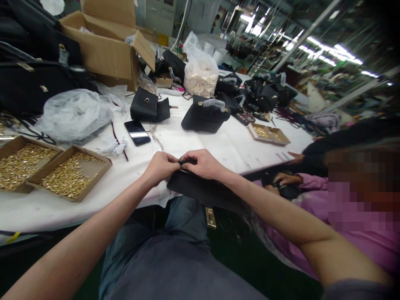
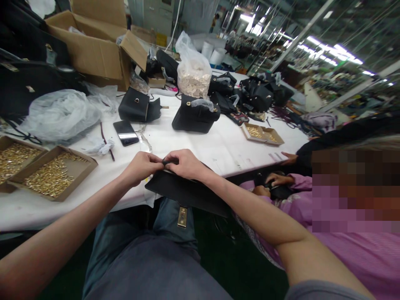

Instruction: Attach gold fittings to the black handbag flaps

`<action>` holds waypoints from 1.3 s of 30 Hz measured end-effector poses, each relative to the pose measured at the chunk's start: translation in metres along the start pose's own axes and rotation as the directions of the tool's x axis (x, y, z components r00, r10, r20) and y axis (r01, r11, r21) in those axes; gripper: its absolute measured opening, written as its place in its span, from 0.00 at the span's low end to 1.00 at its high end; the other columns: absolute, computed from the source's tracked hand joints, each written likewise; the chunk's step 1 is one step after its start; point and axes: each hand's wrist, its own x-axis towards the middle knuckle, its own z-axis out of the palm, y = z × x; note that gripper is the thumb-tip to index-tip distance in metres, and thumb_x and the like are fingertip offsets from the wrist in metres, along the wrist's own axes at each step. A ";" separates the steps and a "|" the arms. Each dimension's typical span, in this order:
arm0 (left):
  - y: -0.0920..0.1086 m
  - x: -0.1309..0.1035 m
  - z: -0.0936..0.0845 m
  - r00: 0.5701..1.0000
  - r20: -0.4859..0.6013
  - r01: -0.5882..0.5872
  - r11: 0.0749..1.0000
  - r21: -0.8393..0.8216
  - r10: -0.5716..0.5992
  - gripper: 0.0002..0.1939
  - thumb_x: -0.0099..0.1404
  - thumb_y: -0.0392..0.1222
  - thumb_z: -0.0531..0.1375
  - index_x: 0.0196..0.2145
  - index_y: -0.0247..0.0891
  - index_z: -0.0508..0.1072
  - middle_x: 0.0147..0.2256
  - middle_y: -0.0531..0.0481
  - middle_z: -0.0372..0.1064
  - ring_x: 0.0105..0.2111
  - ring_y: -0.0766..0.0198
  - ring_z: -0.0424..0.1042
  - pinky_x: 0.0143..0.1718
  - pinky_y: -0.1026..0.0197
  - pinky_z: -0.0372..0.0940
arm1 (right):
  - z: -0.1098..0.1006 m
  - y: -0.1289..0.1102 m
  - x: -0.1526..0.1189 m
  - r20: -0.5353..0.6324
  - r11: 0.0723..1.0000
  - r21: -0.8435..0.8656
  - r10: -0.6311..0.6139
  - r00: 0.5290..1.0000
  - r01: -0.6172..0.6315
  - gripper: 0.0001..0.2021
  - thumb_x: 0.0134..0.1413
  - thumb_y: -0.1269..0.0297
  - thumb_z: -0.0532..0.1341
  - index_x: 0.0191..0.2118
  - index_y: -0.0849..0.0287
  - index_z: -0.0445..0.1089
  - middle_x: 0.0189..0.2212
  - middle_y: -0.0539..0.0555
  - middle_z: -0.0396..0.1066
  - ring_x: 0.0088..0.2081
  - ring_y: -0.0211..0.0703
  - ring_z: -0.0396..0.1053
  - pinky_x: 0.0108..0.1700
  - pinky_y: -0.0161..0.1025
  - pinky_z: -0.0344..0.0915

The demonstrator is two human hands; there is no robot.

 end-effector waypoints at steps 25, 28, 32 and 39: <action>0.002 0.001 0.000 0.998 -0.051 -0.019 0.996 0.089 0.024 0.13 0.56 0.47 0.67 0.31 0.33 0.86 0.22 0.51 0.69 0.27 0.62 0.65 0.26 0.60 0.52 | 0.001 0.003 -0.004 -0.009 0.996 0.090 -0.004 1.000 0.005 0.12 0.58 0.69 0.67 0.46 0.57 0.85 0.41 0.51 0.86 0.42 0.46 0.81 0.49 0.40 0.74; 0.003 0.002 0.000 0.998 -0.056 -0.017 0.997 0.081 0.022 0.13 0.55 0.46 0.66 0.29 0.33 0.85 0.22 0.51 0.67 0.26 0.62 0.64 0.26 0.60 0.51 | 0.004 0.004 -0.004 -0.029 0.994 0.106 0.038 0.999 -0.034 0.12 0.56 0.68 0.68 0.45 0.57 0.85 0.40 0.51 0.85 0.42 0.47 0.81 0.47 0.40 0.74; 0.003 0.001 0.001 0.998 -0.061 -0.018 0.996 0.085 0.023 0.12 0.55 0.45 0.66 0.28 0.33 0.85 0.22 0.51 0.67 0.27 0.62 0.64 0.26 0.60 0.51 | 0.007 0.006 -0.005 -0.039 0.981 0.178 0.088 0.995 -0.080 0.13 0.55 0.68 0.68 0.46 0.56 0.85 0.39 0.51 0.85 0.41 0.47 0.81 0.44 0.39 0.75; 0.003 -0.002 0.000 0.999 -0.043 -0.017 0.999 0.049 0.019 0.12 0.56 0.46 0.68 0.30 0.33 0.85 0.22 0.51 0.68 0.27 0.62 0.65 0.27 0.61 0.53 | 0.008 0.005 -0.005 -0.004 0.958 0.277 0.083 0.997 -0.079 0.13 0.54 0.67 0.69 0.46 0.59 0.82 0.38 0.53 0.84 0.39 0.44 0.81 0.44 0.38 0.76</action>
